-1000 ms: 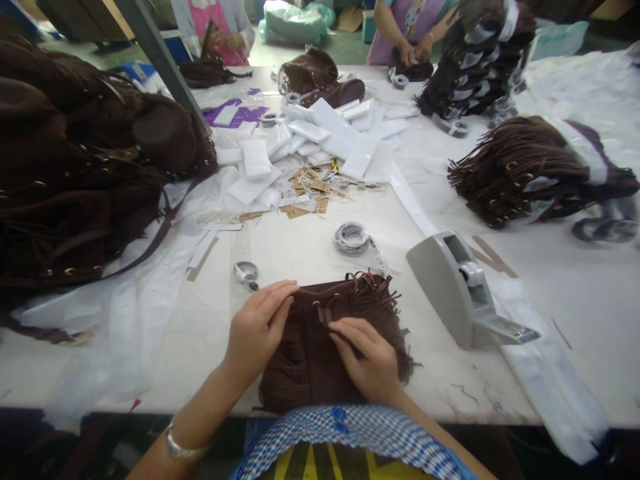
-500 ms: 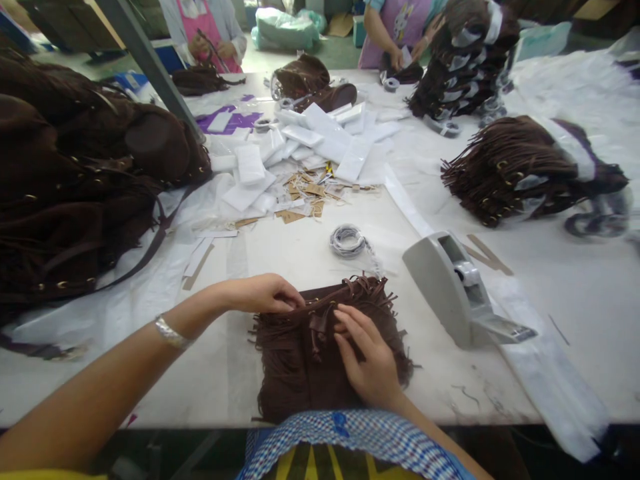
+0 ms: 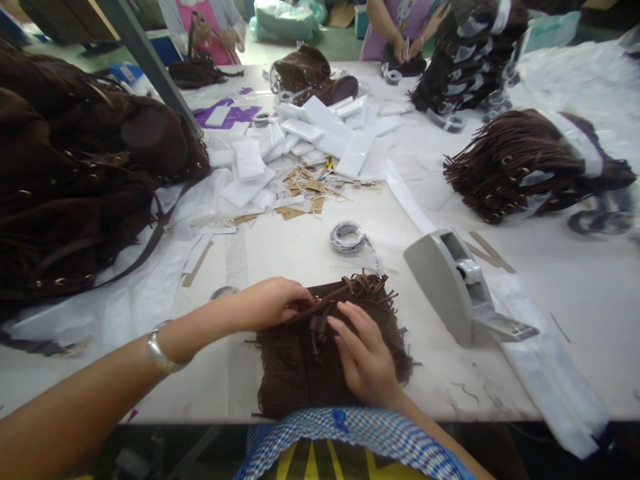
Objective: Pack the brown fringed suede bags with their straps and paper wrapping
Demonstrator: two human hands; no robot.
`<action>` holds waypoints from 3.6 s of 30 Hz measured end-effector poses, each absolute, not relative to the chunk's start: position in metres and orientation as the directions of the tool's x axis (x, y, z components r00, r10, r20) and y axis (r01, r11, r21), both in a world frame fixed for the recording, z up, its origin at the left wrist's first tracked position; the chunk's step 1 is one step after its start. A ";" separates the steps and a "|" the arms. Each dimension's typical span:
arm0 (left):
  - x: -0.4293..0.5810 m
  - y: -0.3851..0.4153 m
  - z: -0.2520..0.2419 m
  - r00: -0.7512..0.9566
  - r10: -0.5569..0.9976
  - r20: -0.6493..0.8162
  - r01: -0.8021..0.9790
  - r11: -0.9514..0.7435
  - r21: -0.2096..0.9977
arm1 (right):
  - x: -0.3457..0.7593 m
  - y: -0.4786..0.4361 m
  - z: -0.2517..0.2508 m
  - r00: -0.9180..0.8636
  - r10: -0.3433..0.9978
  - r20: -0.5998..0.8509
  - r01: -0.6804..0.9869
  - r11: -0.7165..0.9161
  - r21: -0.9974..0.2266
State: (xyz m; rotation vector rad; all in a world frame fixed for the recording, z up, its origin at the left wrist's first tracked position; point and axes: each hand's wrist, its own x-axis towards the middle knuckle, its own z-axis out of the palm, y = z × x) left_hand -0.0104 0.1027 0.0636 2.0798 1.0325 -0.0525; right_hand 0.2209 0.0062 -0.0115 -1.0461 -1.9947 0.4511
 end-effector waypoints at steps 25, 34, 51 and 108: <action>0.023 0.065 0.067 0.648 0.669 -0.364 0.762 -0.561 0.324 | 0.216 0.014 -0.004 -0.301 0.829 0.470 0.626 0.544 -0.559; 0.005 0.075 0.041 0.647 0.732 -0.215 0.693 -0.446 0.567 | 0.215 0.017 -0.005 -0.260 0.869 0.422 0.696 0.471 -0.542; -0.010 0.066 0.039 0.272 0.960 -0.064 0.693 -0.149 0.705 | 0.225 0.037 0.005 -0.273 0.892 0.362 0.538 0.453 -0.711; -0.034 -0.012 0.039 0.392 0.852 0.348 0.718 -0.519 0.463 | 0.210 0.061 0.023 -0.759 0.570 0.316 0.432 0.803 -0.411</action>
